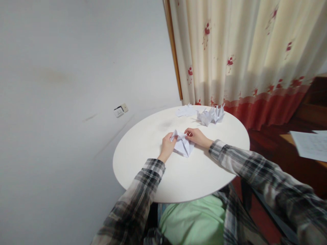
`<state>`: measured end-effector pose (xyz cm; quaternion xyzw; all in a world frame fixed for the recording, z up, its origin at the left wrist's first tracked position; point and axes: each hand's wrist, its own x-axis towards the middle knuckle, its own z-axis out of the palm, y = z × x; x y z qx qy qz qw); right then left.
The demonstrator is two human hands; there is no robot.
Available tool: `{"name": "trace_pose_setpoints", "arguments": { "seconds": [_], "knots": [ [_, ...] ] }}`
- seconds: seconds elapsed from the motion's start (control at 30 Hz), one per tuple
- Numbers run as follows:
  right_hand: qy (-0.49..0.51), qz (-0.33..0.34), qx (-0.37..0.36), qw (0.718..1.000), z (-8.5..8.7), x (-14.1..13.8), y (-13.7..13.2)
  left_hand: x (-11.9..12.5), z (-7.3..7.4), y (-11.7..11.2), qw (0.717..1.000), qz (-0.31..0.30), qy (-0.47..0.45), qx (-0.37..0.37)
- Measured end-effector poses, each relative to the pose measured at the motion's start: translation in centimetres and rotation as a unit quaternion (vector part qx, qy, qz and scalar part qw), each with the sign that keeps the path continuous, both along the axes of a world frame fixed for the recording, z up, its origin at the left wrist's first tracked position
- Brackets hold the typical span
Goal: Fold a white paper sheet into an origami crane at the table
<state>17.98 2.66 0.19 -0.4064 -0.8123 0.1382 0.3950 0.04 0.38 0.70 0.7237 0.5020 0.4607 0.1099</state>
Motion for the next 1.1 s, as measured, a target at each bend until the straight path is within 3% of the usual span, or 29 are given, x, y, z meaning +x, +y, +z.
{"name": "trace_pose_setpoints", "arguments": {
  "seconds": [1.1],
  "knots": [
    [-0.020,0.016,-0.003,1.000,0.11,-0.02,-0.08,0.00,-0.03,-0.05,1.000,-0.011,0.017,0.002]
  ]
}}
